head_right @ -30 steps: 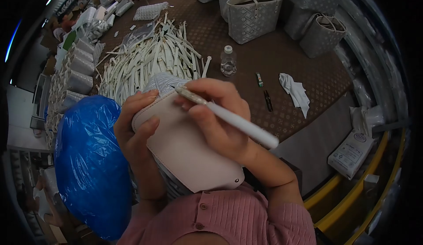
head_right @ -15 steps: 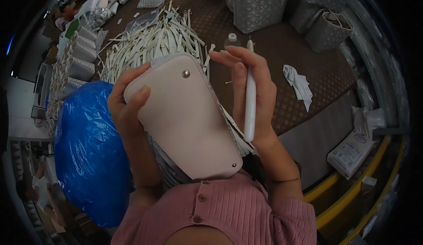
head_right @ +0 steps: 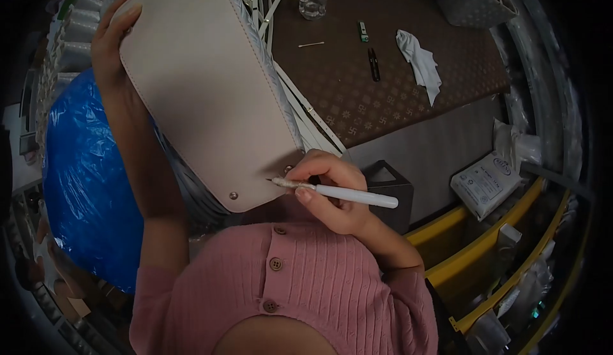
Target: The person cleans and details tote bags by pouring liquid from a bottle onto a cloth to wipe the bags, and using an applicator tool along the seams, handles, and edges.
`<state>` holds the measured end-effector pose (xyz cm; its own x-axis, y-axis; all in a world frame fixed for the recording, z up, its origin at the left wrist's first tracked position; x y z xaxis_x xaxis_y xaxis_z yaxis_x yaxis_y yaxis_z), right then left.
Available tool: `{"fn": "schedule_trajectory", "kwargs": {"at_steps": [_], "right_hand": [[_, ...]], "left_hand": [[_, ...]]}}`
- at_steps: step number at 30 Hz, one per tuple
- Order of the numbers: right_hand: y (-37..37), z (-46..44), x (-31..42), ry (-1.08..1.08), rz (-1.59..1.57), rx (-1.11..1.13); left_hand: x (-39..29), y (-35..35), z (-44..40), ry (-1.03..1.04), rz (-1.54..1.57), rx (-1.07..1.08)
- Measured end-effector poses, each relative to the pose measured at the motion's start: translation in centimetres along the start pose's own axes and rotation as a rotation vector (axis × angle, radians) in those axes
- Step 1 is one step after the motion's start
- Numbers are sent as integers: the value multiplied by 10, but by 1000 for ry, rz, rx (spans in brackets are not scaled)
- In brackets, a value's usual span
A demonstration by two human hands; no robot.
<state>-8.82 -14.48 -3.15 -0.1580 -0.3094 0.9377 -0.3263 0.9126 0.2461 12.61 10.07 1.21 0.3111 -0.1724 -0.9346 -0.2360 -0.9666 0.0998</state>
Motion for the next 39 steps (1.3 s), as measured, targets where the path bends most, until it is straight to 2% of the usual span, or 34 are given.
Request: {"fn": "schedule_trajectory", "kwargs": {"at_steps": [4,6,9,17,24,37,39], "right_hand": [[-3,20,-10,24,43,21],[-4,22,-12,-108,259,57],[1,23,-16,-154,326,94],[3,32,-26,-151,334,7],[4,34,-27,-77,344,-85],[2,28,-29,-62,292,-67],[1,28,-29,-42,279,5]], "left_hand": [[26,-17,-17,-9,-2,-2],[38,-31,-26,-14,-4,6],[55,-45,-31,-30,-2,28],[118,-134,-69,-69,9,76],[114,-120,-65,-47,-3,121],[102,-104,-56,-2,-48,148],[99,-99,-59,6,-55,153]]}}
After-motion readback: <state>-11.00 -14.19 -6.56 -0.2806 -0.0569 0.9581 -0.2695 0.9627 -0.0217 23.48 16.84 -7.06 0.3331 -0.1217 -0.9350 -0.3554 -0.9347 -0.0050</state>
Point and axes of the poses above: each hand's wrist, its own z-axis away from the middle knuckle, its own y-axis out of the palm, x = y × z, the point moved 2 cm from there along -z, towards the middle knuckle, and after that the axes turned 10 degrees about x, right-handed, at the moved point
